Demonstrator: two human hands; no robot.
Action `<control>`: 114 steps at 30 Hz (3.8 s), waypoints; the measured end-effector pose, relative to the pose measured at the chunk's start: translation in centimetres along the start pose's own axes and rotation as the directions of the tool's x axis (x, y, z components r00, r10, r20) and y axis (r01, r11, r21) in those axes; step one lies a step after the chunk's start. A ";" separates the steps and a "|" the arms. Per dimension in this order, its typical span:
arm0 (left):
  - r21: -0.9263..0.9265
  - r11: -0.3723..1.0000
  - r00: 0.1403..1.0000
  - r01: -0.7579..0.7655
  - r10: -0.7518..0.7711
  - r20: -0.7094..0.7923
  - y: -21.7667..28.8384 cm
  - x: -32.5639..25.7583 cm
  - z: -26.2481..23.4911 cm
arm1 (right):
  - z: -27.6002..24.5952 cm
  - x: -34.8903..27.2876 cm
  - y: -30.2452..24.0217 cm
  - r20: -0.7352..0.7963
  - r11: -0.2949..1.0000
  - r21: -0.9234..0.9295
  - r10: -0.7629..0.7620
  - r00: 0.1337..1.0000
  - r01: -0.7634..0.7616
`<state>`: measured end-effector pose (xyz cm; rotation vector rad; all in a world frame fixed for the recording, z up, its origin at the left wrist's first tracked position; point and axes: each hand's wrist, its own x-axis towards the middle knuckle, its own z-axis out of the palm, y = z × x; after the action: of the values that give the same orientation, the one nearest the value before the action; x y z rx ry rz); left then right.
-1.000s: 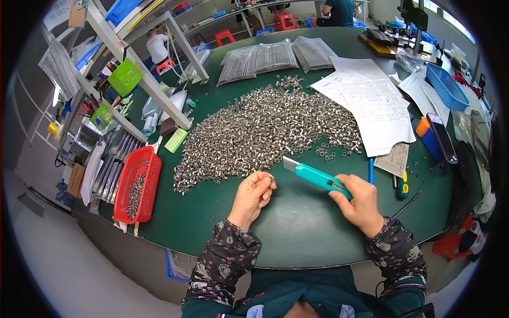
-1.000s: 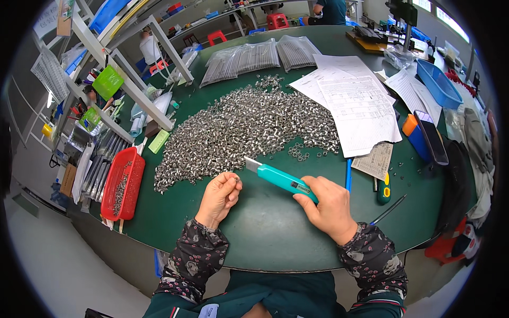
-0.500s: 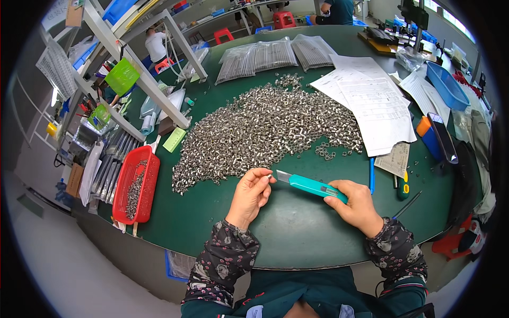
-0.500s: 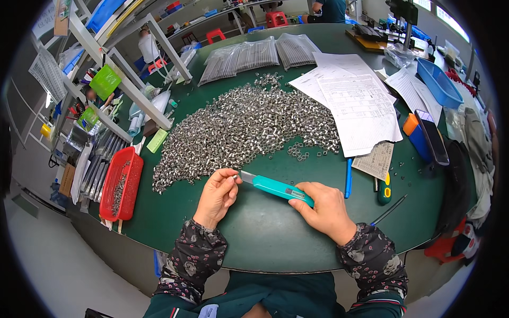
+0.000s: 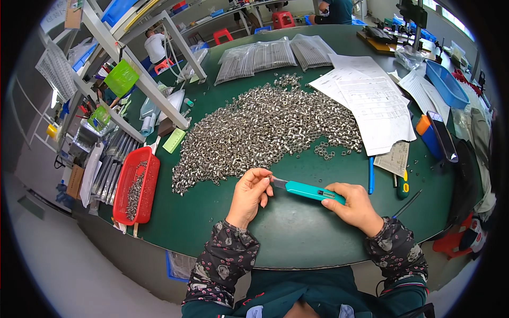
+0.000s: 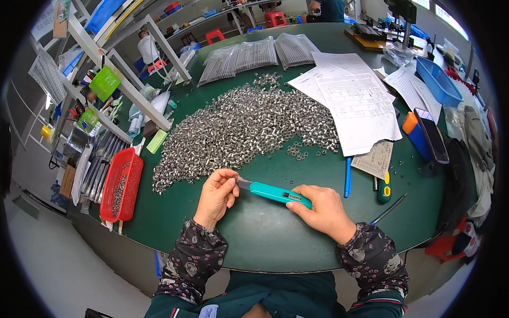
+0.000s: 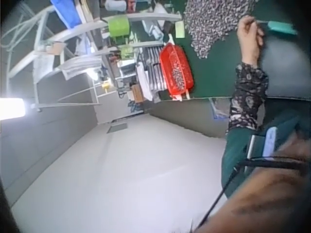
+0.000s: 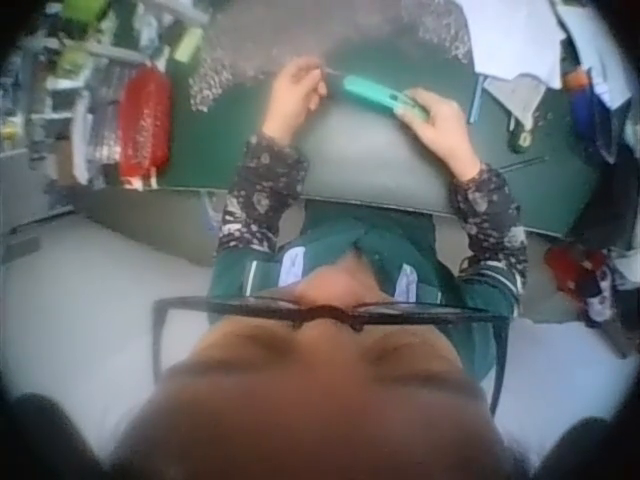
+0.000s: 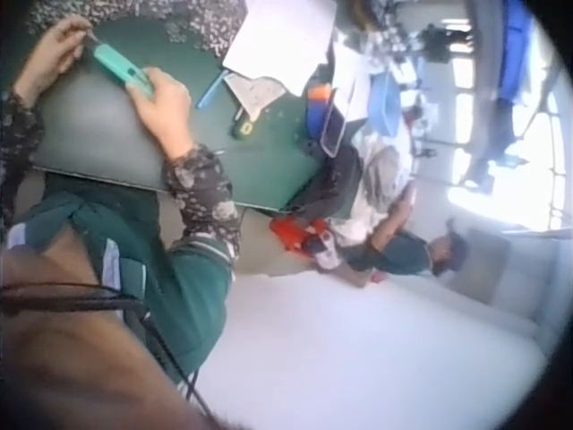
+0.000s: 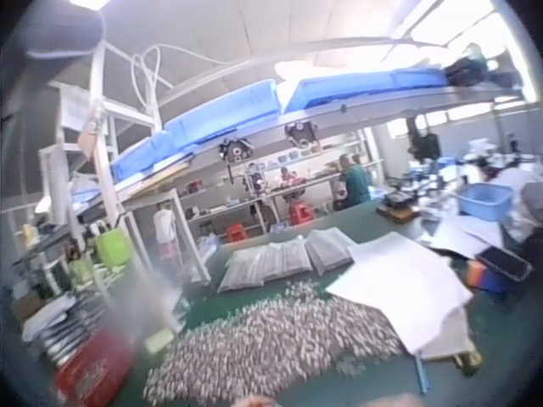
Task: Sorting and inspecting small metal hardware components at a workbench using a utility knife.
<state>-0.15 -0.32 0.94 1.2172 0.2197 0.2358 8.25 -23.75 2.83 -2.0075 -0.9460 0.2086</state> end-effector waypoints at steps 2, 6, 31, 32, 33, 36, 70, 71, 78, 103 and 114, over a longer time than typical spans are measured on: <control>0.010 1.000 1.000 -0.008 0.008 -0.027 0.1 -0.1 0.1 | 0.0 0.0 0.0 0.007 1.000 -0.001 0.002 1.000 -0.002; 0.008 1.000 0.999 -0.009 0.009 -0.038 0.0 -0.1 0.2 | 0.0 0.0 0.0 0.035 1.000 0.018 0.018 0.999 -0.018; -0.377 0.909 0.984 0.178 -0.171 0.052 0.6 0.9 0.2 | -1.6 0.4 0.5 -0.534 0.974 0.123 -0.096 0.840 0.189; -0.346 0.916 0.979 0.204 -0.198 0.055 1.0 1.3 1.2 | -1.7 0.4 0.6 -0.541 0.976 0.121 -0.089 0.836 0.182; -0.342 0.915 0.977 0.213 -0.203 0.065 1.0 2.0 1.9 | -1.8 0.4 0.7 -0.535 0.964 0.213 -0.023 0.845 0.161; 0.255 0.955 0.985 0.155 -0.169 0.033 0.9 4.1 4.1 | -1.8 0.3 0.7 -0.505 0.931 0.341 0.063 0.861 0.132; -0.280 0.958 0.997 0.066 -0.049 0.067 -0.3 0.3 -0.7 | 0.1 0.4 0.2 -0.016 0.982 0.184 0.036 0.999 -0.032; -0.273 0.960 0.996 0.061 -0.041 0.078 -0.5 0.4 -0.9 | 0.1 0.4 0.2 0.008 0.984 0.172 0.056 0.998 -0.057; -0.341 0.931 0.988 0.129 -0.090 0.128 -0.5 0.3 -0.4 | -0.1 0.3 -0.2 0.100 0.986 0.126 0.098 0.990 -0.110; -0.151 0.977 0.989 0.148 -0.144 0.040 -0.4 -0.2 0.1 | 0.1 -0.1 -0.2 -0.041 0.978 -0.188 -0.095 0.995 0.085; -0.073 0.983 0.986 0.169 -0.168 0.018 -0.3 -0.2 0.0 | -0.2 -0.1 -0.7 -0.096 0.928 -0.324 -0.224 0.970 0.182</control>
<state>-0.35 -0.47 0.66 1.1188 0.2992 0.0886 7.83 -23.72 3.49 -2.1575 -1.1501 -0.2002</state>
